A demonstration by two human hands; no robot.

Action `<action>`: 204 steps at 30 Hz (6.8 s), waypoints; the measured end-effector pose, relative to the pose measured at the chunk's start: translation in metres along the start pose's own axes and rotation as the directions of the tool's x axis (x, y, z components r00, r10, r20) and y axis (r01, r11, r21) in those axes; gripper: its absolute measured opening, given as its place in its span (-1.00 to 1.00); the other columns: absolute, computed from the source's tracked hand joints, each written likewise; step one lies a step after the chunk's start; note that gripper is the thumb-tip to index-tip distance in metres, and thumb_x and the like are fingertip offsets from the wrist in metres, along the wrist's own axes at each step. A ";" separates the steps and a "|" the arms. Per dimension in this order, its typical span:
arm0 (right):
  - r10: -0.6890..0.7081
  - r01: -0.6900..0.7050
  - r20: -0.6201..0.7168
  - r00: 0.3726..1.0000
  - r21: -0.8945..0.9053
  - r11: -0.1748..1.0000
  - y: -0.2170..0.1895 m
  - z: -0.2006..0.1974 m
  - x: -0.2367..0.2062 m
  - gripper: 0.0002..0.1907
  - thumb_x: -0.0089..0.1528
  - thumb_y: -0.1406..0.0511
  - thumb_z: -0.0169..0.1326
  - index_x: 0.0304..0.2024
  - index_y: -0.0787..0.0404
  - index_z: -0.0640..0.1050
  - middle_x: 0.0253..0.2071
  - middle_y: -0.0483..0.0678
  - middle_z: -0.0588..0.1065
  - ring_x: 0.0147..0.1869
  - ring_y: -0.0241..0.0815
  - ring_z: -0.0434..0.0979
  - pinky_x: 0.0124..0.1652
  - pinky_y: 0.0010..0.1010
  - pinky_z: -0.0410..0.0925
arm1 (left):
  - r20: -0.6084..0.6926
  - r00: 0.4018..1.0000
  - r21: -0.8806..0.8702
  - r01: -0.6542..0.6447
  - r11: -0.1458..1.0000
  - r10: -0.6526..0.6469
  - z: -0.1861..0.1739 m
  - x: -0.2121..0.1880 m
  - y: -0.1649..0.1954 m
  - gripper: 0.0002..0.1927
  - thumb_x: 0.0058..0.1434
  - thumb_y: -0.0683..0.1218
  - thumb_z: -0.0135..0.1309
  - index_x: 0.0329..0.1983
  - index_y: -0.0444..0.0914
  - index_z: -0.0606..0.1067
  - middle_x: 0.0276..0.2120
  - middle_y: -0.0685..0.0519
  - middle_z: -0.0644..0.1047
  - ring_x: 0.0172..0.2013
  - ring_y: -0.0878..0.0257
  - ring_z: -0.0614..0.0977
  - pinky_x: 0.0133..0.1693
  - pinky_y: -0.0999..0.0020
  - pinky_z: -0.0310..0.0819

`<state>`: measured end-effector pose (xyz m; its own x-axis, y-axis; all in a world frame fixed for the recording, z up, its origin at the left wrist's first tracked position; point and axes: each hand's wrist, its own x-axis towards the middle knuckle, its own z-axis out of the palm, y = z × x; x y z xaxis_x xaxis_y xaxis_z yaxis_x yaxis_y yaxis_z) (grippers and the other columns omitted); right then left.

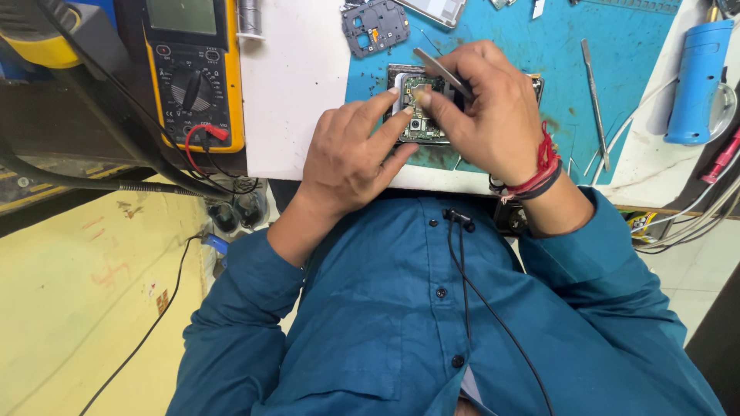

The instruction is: The person pries open the back of a smartphone using a blue pry tool, then uses tweezers and a spudger to disconnect and lift out internal components including the battery. They hold the phone in one hand while working on the internals and set parts aside on the workbench.

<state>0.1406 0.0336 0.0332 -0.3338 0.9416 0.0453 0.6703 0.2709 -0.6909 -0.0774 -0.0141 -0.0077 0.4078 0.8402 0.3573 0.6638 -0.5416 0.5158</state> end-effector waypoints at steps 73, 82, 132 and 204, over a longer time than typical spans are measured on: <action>-0.256 0.276 0.112 0.960 -0.221 0.936 0.000 -0.007 -0.058 -0.65 0.16 0.36 0.27 0.02 0.12 0.62 -0.25 -0.08 0.49 -0.24 -0.06 0.56 -0.26 -0.26 0.41 | 0.122 0.991 0.048 -0.055 0.997 0.049 0.009 0.002 -0.005 -0.54 0.38 0.07 0.25 0.30 -0.12 0.54 0.43 -0.14 0.28 0.41 -0.02 0.29 0.43 -0.12 0.02; -0.295 0.340 0.182 0.938 -0.323 0.883 0.005 0.002 -0.058 -0.63 0.18 0.33 0.26 0.05 0.11 0.60 -0.31 -0.09 0.43 -0.32 -0.10 0.50 -0.33 -0.26 0.36 | 0.139 0.990 0.058 -0.041 0.997 0.032 0.008 0.003 -0.005 -0.57 0.38 0.08 0.20 0.28 -0.11 0.56 0.39 -0.12 0.34 0.38 0.00 0.32 0.43 -0.11 -0.02; -0.047 0.043 -0.063 0.997 -0.069 0.997 -0.005 -0.007 -0.046 -0.89 0.38 0.37 0.33 -0.13 0.24 0.62 -0.22 -0.02 0.57 -0.26 -0.14 0.61 -0.29 -0.42 0.42 | -0.030 0.984 0.095 -0.175 0.980 0.178 0.008 -0.012 -0.004 -0.80 0.36 -0.14 0.14 0.01 -0.17 0.66 0.28 0.00 0.47 0.24 0.13 0.49 0.43 -0.05 0.08; -0.187 0.174 -0.036 0.982 -0.227 0.958 -0.011 -0.003 -0.060 -0.71 0.28 0.31 0.29 0.04 0.16 0.58 -0.47 -0.07 0.40 -0.40 -0.04 0.46 -0.36 -0.20 0.30 | 0.192 0.979 0.121 -0.096 0.988 0.072 0.012 0.005 -0.009 -0.30 0.41 0.24 0.25 0.47 -0.20 0.41 0.54 -0.17 0.11 0.54 -0.07 0.08 0.49 -0.29 -0.29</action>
<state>0.1556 -0.0253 0.0401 -0.4288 0.8811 0.1996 0.7346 0.4687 -0.4907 -0.0736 -0.0052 -0.0200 0.5674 0.7886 0.2371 0.6925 -0.6127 0.3808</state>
